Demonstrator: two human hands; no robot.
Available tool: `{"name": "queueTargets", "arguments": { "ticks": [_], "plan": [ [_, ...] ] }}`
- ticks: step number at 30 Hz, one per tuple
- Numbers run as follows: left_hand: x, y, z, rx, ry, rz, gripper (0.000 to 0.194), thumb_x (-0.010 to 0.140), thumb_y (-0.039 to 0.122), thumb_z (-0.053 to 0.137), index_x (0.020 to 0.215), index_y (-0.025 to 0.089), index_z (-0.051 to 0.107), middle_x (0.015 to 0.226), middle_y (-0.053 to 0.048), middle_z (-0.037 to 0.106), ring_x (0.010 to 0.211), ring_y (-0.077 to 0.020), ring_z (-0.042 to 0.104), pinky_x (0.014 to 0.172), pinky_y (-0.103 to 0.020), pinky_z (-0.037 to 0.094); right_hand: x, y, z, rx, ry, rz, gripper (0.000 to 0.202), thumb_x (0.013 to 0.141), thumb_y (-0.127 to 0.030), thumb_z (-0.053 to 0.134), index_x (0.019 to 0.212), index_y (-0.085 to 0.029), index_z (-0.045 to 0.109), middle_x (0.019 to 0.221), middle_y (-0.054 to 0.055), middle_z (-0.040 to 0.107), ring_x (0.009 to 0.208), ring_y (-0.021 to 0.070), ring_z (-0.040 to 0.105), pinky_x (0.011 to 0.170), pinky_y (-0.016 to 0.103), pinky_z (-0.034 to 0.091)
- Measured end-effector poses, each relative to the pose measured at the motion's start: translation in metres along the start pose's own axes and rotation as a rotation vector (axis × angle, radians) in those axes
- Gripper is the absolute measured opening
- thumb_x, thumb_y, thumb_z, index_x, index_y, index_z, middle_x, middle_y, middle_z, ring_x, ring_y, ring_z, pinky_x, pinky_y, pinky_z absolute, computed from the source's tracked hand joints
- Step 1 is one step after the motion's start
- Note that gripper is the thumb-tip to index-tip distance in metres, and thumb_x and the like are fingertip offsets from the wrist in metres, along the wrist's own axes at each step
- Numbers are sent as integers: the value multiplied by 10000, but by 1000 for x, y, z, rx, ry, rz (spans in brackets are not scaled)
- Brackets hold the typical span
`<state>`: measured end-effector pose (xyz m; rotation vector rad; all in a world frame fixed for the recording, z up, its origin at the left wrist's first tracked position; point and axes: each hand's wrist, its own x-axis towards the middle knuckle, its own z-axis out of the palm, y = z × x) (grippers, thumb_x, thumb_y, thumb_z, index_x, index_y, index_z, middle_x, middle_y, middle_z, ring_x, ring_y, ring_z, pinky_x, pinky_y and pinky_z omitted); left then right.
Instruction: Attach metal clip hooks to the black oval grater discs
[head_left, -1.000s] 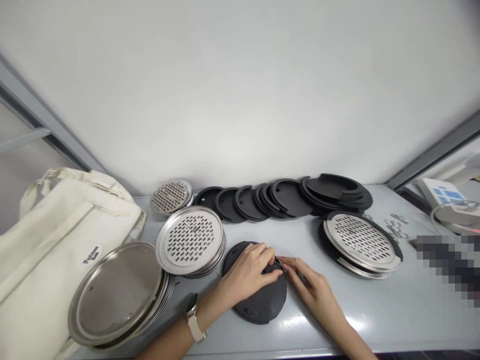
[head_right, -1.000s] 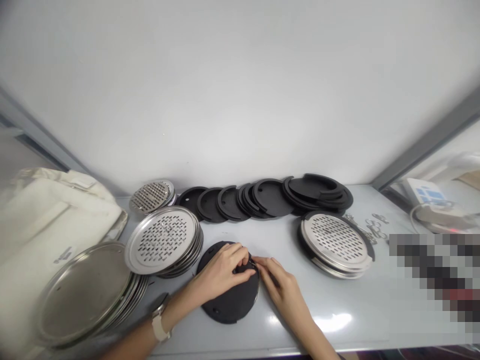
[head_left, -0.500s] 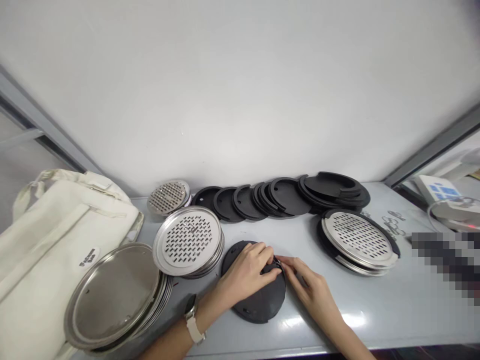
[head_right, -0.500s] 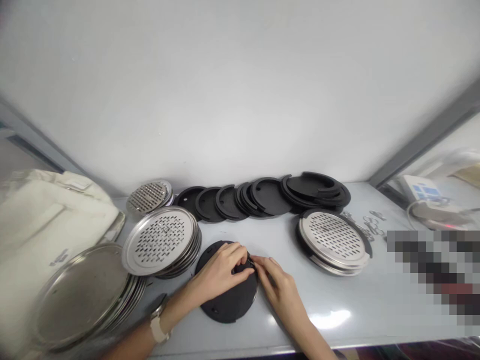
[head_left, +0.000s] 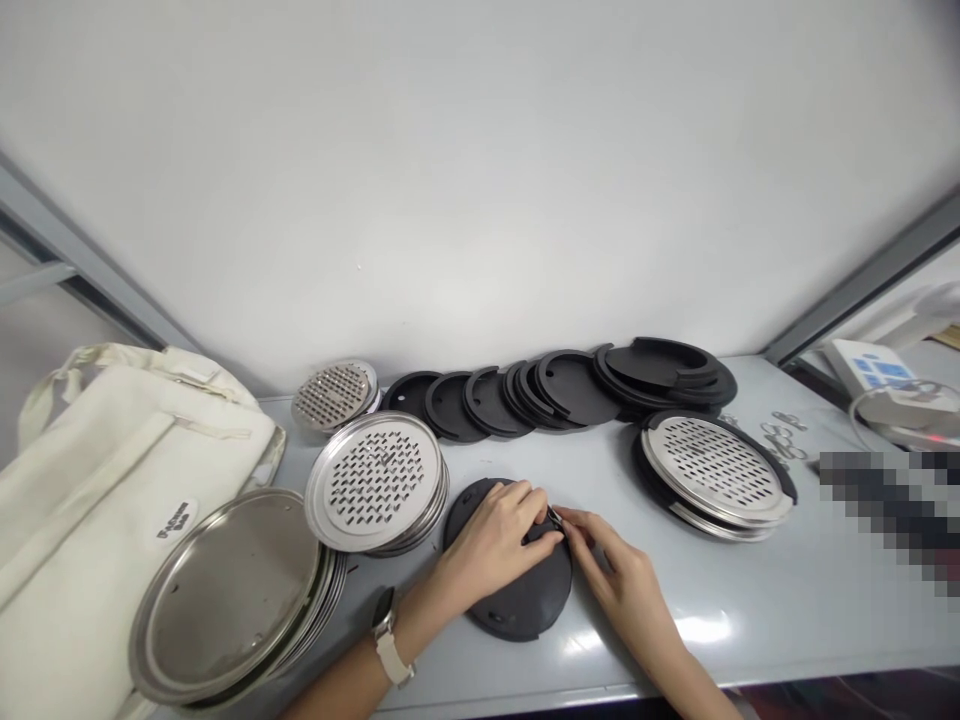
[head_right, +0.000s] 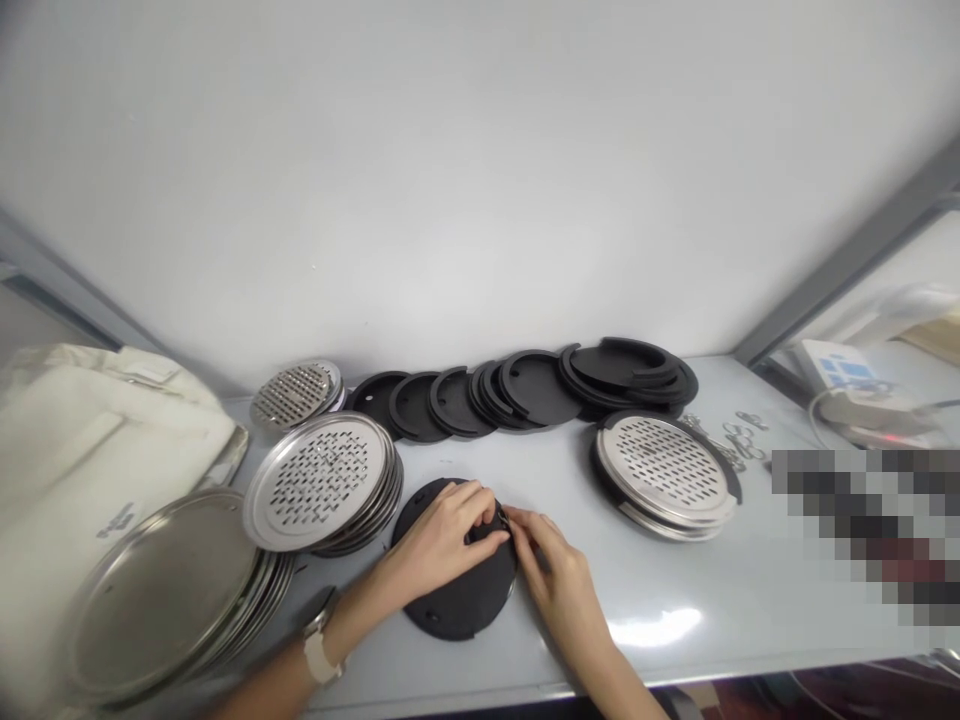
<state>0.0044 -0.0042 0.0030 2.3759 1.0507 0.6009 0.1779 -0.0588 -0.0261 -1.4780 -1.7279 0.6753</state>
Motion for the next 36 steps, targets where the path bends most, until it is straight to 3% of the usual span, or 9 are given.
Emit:
{"name": "queueTargets", "arguments": {
  "ticks": [15, 21, 25, 29, 36],
  "plan": [
    [0, 1, -1, -28, 0, -5, 181, 846, 207, 616, 804, 194, 440, 825, 17, 511, 791, -152, 510, 764, -289, 412, 0, 2, 3, -20, 23, -39, 226, 952, -297, 440, 1082, -211, 604, 1051, 72, 687, 954, 174, 665, 821, 234, 521],
    [-1, 4, -7, -49, -22, 8, 211, 868, 202, 607, 1043, 209, 489, 947, -7, 543, 878, -175, 539, 814, -309, 439, 1, 0, 5, -27, 34, -62, 214, 956, -301, 423, 1077, -230, 584, 1046, 61, 678, 965, 174, 655, 828, 246, 513],
    [-3, 4, -8, -76, -35, 41, 217, 903, 254, 582, 1106, 222, 512, 1066, -32, 539, 982, -185, 541, 868, -307, 455, -1, -1, 6, -16, 58, 4, 195, 959, -319, 415, 1100, -227, 512, 936, 41, 676, 812, 148, 663, 727, 226, 520],
    [-2, 3, -9, -120, -4, 50, 136, 968, 211, 446, 1070, 210, 536, 1055, -36, 551, 986, -167, 550, 888, -299, 454, -4, -4, 4, 12, 82, 20, 203, 962, -340, 414, 1116, -214, 453, 733, -11, 609, 660, 126, 609, 656, 207, 499],
    [-1, 4, -11, -207, 59, 25, 97, 964, 196, 453, 906, 191, 531, 914, -13, 569, 905, -154, 552, 846, -290, 436, -2, -9, 1, -6, 85, -82, 145, 955, -324, 434, 983, -211, 522, 781, 19, 578, 701, 152, 569, 688, 260, 470]
  ]
}}
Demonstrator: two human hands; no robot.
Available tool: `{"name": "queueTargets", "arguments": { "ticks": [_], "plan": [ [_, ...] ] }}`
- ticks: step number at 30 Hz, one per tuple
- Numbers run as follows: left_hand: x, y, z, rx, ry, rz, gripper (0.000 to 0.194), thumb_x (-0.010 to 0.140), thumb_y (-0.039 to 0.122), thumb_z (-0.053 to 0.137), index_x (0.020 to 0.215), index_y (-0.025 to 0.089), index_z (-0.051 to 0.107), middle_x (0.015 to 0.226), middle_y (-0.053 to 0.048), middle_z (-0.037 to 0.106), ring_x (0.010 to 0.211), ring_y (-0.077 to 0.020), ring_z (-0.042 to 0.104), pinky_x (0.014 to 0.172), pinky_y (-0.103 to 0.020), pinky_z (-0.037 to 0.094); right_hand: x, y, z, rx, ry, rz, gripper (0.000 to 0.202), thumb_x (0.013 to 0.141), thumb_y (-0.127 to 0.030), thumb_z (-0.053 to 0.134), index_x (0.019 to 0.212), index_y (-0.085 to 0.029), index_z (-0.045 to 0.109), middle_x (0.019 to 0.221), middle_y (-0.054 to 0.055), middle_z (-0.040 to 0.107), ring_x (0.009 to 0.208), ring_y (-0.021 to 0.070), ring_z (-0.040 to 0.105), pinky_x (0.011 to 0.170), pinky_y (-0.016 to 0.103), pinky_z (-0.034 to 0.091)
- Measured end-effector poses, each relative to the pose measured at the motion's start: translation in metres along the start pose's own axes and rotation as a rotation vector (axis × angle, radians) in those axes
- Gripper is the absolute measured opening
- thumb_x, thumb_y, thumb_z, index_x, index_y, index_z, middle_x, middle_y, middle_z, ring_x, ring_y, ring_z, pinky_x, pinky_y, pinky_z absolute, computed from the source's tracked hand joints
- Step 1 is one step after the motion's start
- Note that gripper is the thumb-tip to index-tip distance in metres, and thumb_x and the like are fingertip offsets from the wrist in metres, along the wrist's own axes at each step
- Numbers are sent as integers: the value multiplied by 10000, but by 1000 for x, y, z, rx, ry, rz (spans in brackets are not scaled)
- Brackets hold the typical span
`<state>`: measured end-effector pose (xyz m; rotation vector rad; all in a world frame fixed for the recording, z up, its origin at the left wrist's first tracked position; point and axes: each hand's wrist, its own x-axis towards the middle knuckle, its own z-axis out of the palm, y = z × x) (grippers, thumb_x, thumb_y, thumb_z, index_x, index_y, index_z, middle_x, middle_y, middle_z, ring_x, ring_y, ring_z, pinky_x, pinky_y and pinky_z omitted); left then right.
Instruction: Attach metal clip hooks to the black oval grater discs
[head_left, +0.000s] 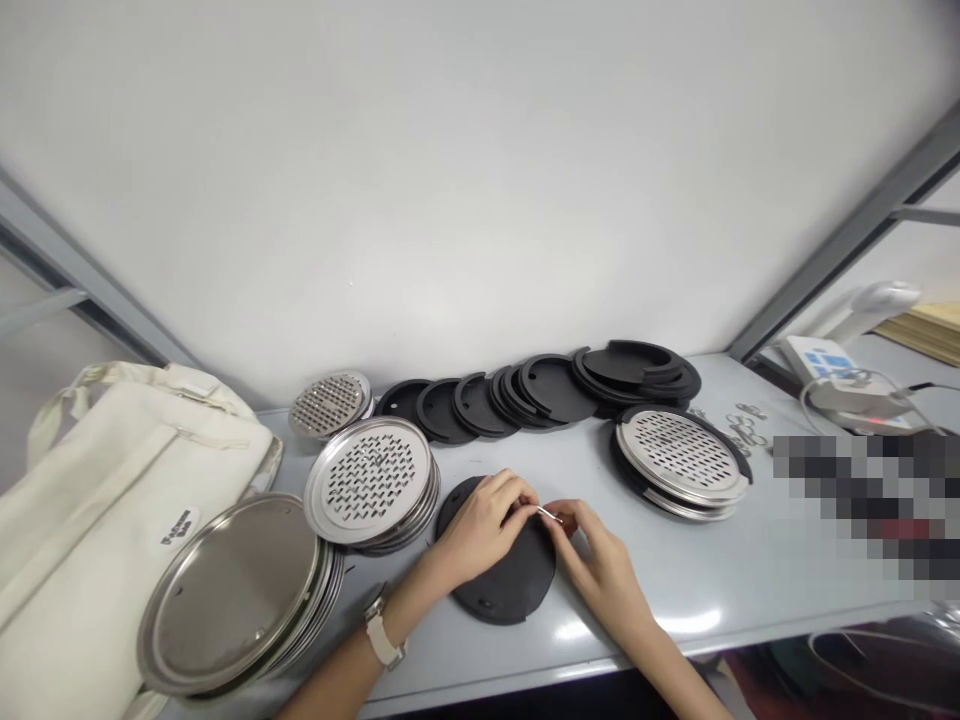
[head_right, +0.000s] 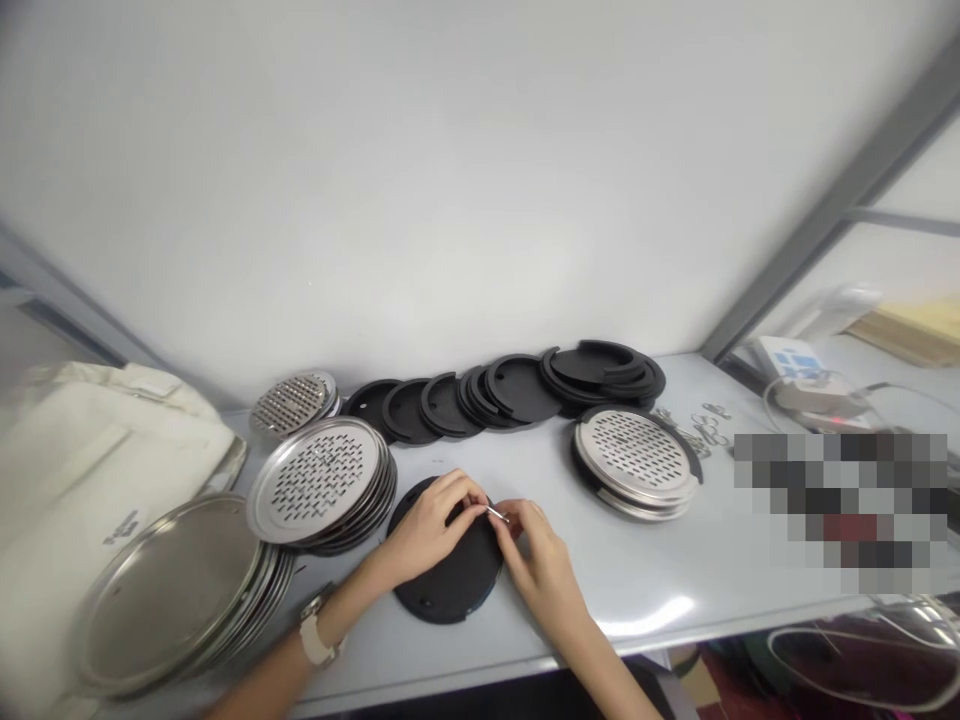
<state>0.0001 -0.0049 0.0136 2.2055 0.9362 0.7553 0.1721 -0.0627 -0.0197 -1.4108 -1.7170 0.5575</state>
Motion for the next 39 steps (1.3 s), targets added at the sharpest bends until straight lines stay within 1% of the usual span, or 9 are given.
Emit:
{"name": "queueTargets", "arguments": {
  "ticks": [3, 5, 12, 17, 23, 26, 30, 36, 39],
  "plan": [
    [-1, 0, 1, 7, 11, 11, 90, 963, 174, 442, 919, 192, 518, 916, -11, 573, 914, -155, 545, 849, -288, 426, 0, -1, -2, 1, -17, -4, 150, 950, -319, 441, 869, -218, 516, 736, 13, 550, 677, 162, 542, 656, 276, 458],
    [-1, 0, 2, 12, 5, 22, 92, 962, 164, 437, 928, 194, 516, 919, -8, 578, 916, -153, 543, 847, -283, 422, -1, -2, -3, 12, -33, -6, 159, 950, -303, 438, 830, -220, 500, 731, 11, 538, 678, 161, 533, 651, 278, 456],
    [-1, 3, 1, 19, 0, 47, 104, 954, 157, 445, 926, 199, 536, 919, 1, 597, 914, -145, 550, 851, -272, 423, -4, -2, -1, -24, -79, -57, 137, 949, -247, 415, 834, -216, 484, 770, 18, 523, 722, 163, 533, 676, 287, 458],
    [-2, 5, 2, 30, 2, 67, 118, 949, 147, 439, 932, 193, 547, 913, -2, 596, 907, -138, 557, 846, -268, 435, -3, 0, 1, -16, -47, -67, 89, 946, -226, 408, 948, -208, 495, 802, 23, 536, 739, 164, 542, 697, 289, 462],
    [-3, 6, 3, 41, 4, 107, 101, 944, 157, 453, 931, 191, 548, 917, -14, 598, 910, -152, 562, 853, -291, 435, 1, -3, 2, -32, -38, -94, 123, 932, -238, 441, 816, -214, 474, 742, 7, 497, 711, 165, 499, 677, 296, 439],
    [-3, 7, 3, 57, 2, 124, 106, 940, 152, 448, 932, 191, 546, 915, -14, 600, 914, -152, 563, 861, -295, 437, 2, -5, 1, -47, 1, -130, 123, 913, -206, 443, 792, -215, 461, 752, 13, 495, 733, 171, 487, 691, 306, 429],
    [-2, 5, 3, 64, -7, 137, 113, 948, 172, 429, 929, 191, 539, 911, -18, 597, 911, -158, 564, 860, -305, 439, 2, -7, 1, -40, 20, -154, 151, 905, -186, 428, 757, -215, 432, 740, 8, 473, 730, 170, 466, 692, 307, 412],
    [-1, -2, 2, 127, -1, 161, 102, 950, 175, 432, 914, 190, 526, 905, -11, 594, 897, -161, 559, 863, -313, 421, 2, -6, -1, -46, -5, -141, 183, 909, -182, 397, 730, -217, 403, 719, 7, 458, 722, 172, 455, 692, 306, 395],
    [-1, -5, 1, 221, 3, 185, 125, 959, 176, 417, 927, 188, 537, 919, -19, 599, 904, -170, 555, 880, -331, 406, 2, -4, 1, -72, -1, -109, 217, 922, -220, 403, 705, -219, 391, 699, 3, 460, 694, 167, 452, 658, 292, 385]
  ]
}}
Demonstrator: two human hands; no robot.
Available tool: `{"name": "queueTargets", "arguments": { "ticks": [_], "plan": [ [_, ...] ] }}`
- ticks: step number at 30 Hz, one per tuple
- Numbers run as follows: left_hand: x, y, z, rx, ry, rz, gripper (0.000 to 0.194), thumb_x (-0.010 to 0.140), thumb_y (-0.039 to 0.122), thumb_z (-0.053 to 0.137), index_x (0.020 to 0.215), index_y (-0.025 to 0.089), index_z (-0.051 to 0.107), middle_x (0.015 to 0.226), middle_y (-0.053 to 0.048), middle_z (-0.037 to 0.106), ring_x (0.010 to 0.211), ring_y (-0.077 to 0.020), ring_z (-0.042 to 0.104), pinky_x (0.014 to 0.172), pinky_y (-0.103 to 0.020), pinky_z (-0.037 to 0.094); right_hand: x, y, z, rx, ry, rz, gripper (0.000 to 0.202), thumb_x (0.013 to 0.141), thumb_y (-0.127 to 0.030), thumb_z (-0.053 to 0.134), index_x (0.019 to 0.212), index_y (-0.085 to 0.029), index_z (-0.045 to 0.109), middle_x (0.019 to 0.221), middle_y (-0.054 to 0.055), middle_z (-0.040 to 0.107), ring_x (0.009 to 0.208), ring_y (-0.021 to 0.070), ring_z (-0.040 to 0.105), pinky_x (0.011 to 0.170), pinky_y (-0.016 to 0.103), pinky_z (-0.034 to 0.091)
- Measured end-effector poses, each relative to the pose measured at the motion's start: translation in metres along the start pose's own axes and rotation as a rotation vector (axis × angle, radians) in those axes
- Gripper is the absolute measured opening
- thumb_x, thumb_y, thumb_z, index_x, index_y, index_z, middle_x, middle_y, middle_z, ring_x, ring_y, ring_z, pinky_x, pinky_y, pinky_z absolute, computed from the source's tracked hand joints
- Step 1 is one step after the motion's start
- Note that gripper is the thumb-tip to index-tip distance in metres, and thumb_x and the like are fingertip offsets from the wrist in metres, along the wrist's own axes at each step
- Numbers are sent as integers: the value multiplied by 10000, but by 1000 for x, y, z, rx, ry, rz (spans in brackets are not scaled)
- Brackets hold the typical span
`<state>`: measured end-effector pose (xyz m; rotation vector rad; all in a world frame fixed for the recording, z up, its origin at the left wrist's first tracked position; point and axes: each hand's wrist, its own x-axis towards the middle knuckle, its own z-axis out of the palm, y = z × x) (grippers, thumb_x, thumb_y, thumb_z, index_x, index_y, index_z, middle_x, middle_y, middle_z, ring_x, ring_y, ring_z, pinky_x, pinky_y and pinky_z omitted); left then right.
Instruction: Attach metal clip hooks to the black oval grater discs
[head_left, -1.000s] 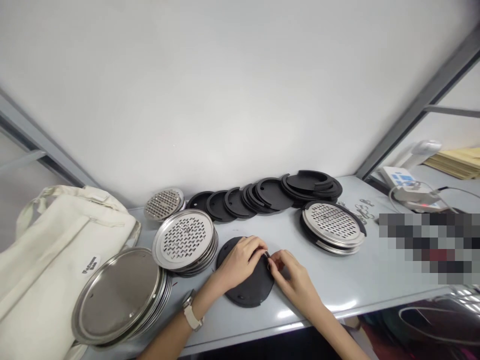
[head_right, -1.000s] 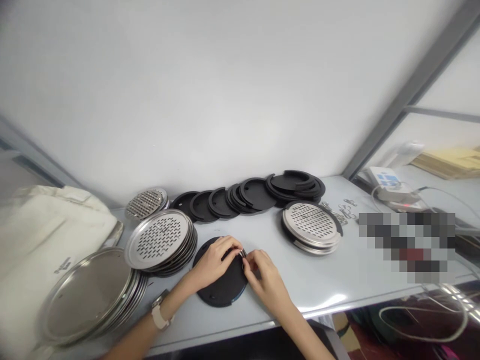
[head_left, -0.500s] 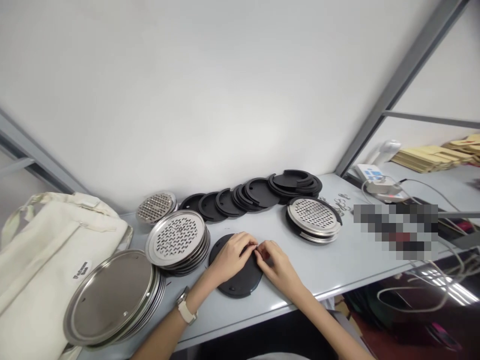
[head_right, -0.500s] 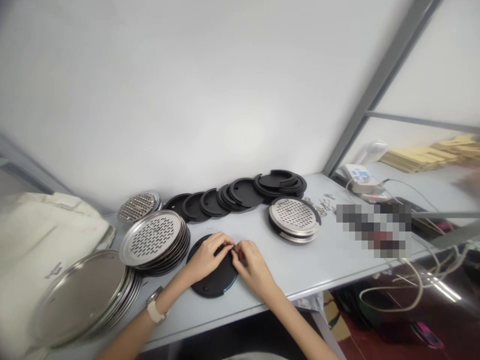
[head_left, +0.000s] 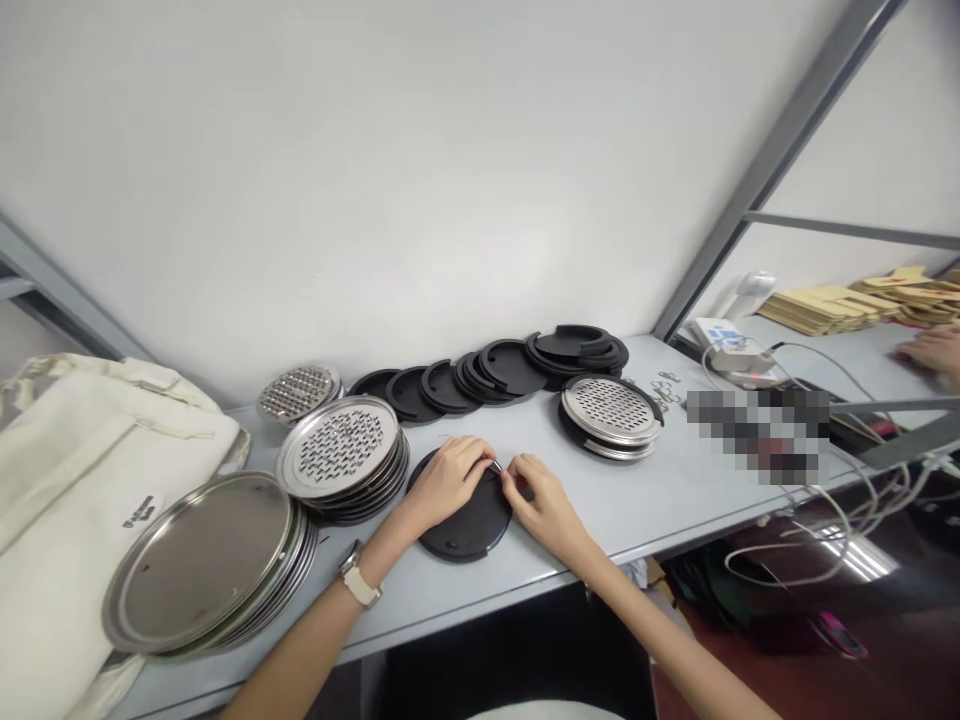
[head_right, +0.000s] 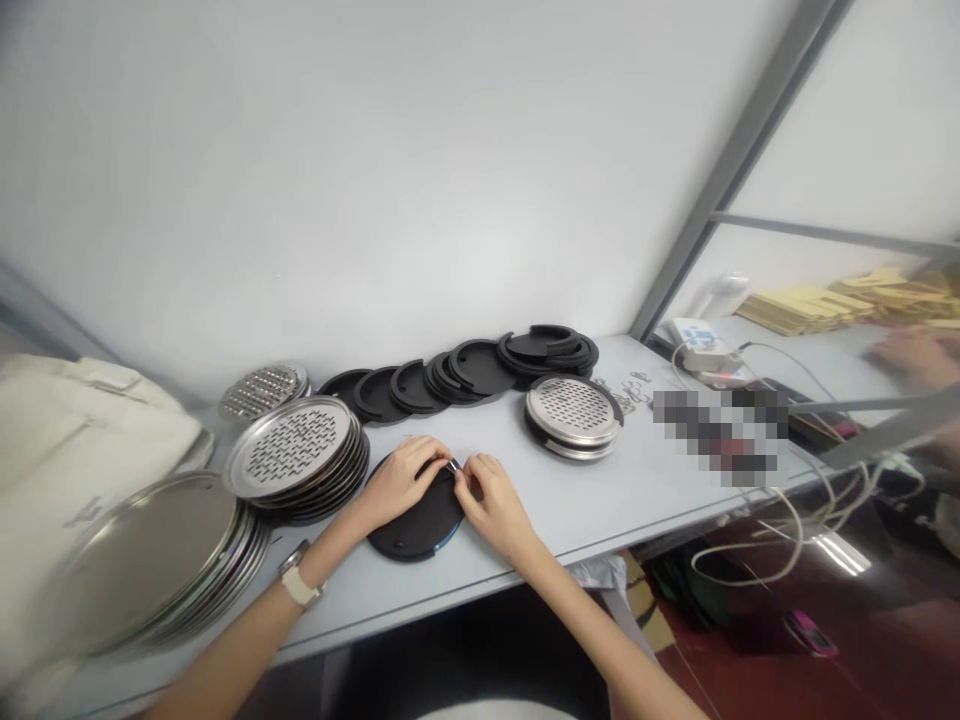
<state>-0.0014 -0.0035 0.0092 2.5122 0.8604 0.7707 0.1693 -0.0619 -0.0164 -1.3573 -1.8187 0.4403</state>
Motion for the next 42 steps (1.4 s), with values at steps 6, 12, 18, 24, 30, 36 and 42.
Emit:
{"name": "queueTargets", "arguments": {
  "ticks": [6, 12, 18, 24, 30, 36, 42],
  "plan": [
    [-2, -4, 0, 166, -31, 46, 163, 983, 210, 384, 957, 183, 543, 925, -38, 591, 891, -189, 541, 849, -345, 397, 1, 5, 2, 77, 23, 83, 248, 928, -303, 433, 698, -215, 408, 653, -22, 463, 618, 137, 448, 583, 251, 365],
    [-1, -8, 1, 212, -56, 67, 160, 978, 192, 395, 971, 186, 555, 954, -38, 593, 922, -195, 532, 861, -341, 382, 2, 6, 0, 135, 11, 141, 262, 920, -323, 437, 683, -213, 411, 609, -41, 431, 568, 122, 415, 549, 234, 346],
    [7, -7, -5, 82, -91, 81, 142, 963, 167, 427, 941, 187, 567, 936, -20, 602, 919, -176, 537, 866, -310, 392, 1, 7, -1, 164, -18, 143, 324, 949, -365, 385, 661, -216, 381, 596, -39, 416, 563, 124, 410, 551, 239, 335],
    [18, -8, -13, -17, -175, 141, 170, 961, 160, 422, 901, 184, 579, 897, -17, 613, 909, -165, 536, 852, -280, 403, 1, 7, 2, 150, -53, 139, 372, 969, -381, 341, 641, -212, 387, 591, -36, 411, 562, 126, 408, 556, 244, 330],
    [20, -11, -7, 22, -183, 187, 163, 954, 152, 434, 872, 171, 573, 857, -21, 594, 879, -166, 519, 838, -280, 402, 1, 5, 1, 180, -49, 193, 331, 974, -396, 355, 694, -219, 349, 603, -53, 367, 560, 116, 368, 546, 240, 315],
    [10, -13, -1, 82, -164, 214, 168, 962, 148, 417, 893, 166, 570, 869, -33, 581, 876, -178, 508, 839, -300, 397, 0, 1, -1, 117, -89, 129, 273, 900, -460, 505, 844, -217, 394, 697, -31, 462, 623, 140, 453, 604, 265, 393],
    [9, -14, 2, 64, -136, 188, 150, 955, 127, 425, 907, 168, 560, 877, -28, 588, 884, -176, 523, 841, -304, 406, -2, 11, 8, 3, -58, 48, 677, 673, -571, 728, 1108, -177, 390, 1039, 113, 509, 947, 262, 524, 833, 420, 460]
  ]
}}
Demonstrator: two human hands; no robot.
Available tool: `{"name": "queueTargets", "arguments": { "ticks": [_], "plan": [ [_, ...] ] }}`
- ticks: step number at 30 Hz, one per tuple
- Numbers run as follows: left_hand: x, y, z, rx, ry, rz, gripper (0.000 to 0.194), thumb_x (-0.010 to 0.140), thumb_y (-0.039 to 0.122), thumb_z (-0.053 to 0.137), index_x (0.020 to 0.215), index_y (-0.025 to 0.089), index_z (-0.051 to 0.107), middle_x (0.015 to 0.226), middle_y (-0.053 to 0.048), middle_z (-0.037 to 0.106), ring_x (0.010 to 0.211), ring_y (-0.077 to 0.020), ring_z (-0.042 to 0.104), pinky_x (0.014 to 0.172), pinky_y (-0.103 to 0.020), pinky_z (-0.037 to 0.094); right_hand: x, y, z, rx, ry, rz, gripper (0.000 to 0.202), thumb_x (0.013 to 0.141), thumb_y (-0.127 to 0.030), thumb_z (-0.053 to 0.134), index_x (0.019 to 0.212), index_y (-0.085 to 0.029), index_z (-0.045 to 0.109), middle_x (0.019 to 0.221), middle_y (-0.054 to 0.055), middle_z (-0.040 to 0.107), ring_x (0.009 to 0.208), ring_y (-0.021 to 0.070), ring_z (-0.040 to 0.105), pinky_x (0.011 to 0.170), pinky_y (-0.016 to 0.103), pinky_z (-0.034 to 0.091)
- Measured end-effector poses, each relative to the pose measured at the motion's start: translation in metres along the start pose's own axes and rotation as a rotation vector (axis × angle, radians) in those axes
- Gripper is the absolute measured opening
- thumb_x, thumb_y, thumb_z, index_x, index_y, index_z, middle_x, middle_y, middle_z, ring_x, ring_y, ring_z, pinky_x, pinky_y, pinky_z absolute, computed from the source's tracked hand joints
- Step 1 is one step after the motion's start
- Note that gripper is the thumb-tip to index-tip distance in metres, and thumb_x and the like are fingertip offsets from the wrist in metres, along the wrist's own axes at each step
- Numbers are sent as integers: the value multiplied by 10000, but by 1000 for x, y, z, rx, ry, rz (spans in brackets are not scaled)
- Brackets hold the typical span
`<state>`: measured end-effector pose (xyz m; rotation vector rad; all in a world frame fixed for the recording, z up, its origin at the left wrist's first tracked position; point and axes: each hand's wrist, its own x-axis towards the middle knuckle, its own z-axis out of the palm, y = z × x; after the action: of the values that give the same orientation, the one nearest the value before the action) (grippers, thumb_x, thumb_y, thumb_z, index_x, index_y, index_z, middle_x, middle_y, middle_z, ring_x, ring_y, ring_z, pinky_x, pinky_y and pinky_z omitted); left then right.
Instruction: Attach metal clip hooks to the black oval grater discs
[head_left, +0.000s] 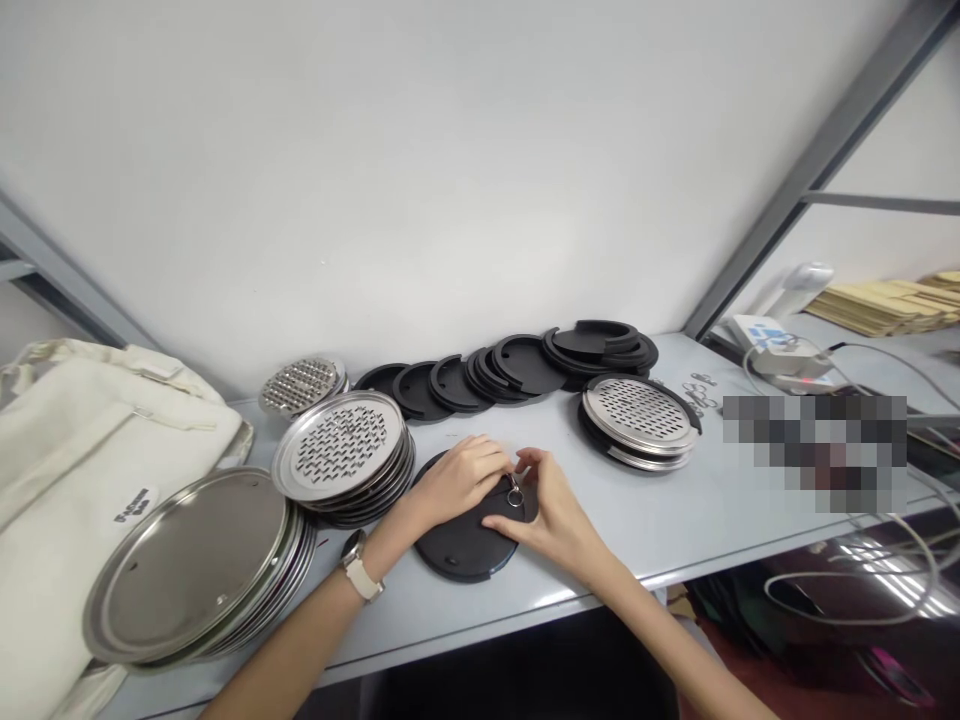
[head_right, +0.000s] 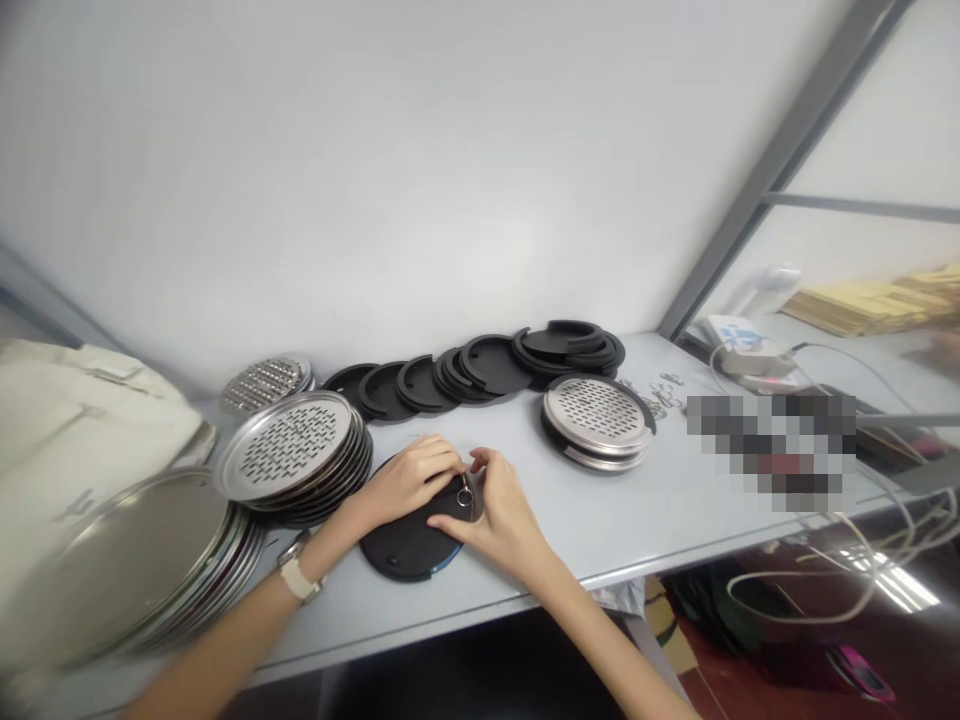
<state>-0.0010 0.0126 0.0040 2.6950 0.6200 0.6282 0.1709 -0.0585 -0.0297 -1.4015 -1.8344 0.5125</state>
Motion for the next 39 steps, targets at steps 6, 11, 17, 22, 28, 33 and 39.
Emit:
{"name": "queueTargets", "arguments": {
  "ticks": [6, 11, 17, 22, 28, 33, 39],
  "plan": [
    [-1, 0, -1, 15, 6, 10, 140, 941, 121, 449, 915, 170, 578, 901, -33, 599, 903, -176, 537, 853, -314, 413, 5, 9, -6, 13, -118, 24, 704, 695, -565, 718, 1200, -197, 392, 1093, 125, 546, 1019, 278, 525, 889, 444, 452],
    [-1, 1, -1, -6, 56, -54, 106, 918, 123, 488, 910, 179, 577, 910, -30, 603, 922, -178, 545, 849, -310, 425, 18, 5, -27, -24, -192, -15, 711, 754, -523, 685, 1303, -247, 326, 1167, 102, 593, 1130, 280, 505, 974, 460, 390],
    [0, 2, 4, 9, 190, -188, 131, 868, 71, 492, 851, 185, 553, 866, -18, 582, 895, -181, 537, 832, -311, 428, 14, 0, -16, -190, -80, 3, 572, 879, -499, 518, 1350, -232, 333, 1259, 141, 559, 1138, 295, 517, 952, 476, 404],
    [0, -1, 3, -27, 284, -293, 141, 825, 53, 500, 814, 192, 524, 851, -10, 562, 872, -180, 521, 791, -302, 435, -11, -14, 25, -385, 135, 81, 1070, 740, -745, 507, 1465, -42, 154, 1175, 276, 562, 1058, 401, 534, 885, 550, 415],
    [0, -2, 1, -108, 322, -313, 122, 826, 72, 517, 805, 192, 523, 829, 3, 550, 845, -164, 519, 781, -290, 440, -4, -10, 23, -349, -86, 13, 1260, 692, -757, 550, 1493, -68, -138, 1278, 286, 524, 1171, 404, 506, 962, 578, 354],
    [3, 0, -1, -200, 370, -296, 91, 840, 105, 532, 836, 189, 564, 829, 2, 556, 832, -153, 537, 774, -279, 450, 22, -4, -5, -228, -470, -45, 1268, 680, -668, 659, 1499, -137, -150, 1503, 258, 266, 1401, 347, 238, 1113, 548, 171],
    [4, 0, -4, -254, 409, -264, 132, 825, 100, 537, 911, 190, 582, 821, 4, 561, 796, -138, 546, 747, -259, 461, 40, 10, -22, 14, -602, -1, 1201, 632, -621, 721, 1516, -205, 23, 1530, 205, 225, 1421, 347, 163, 1106, 555, 217]
  ]
}}
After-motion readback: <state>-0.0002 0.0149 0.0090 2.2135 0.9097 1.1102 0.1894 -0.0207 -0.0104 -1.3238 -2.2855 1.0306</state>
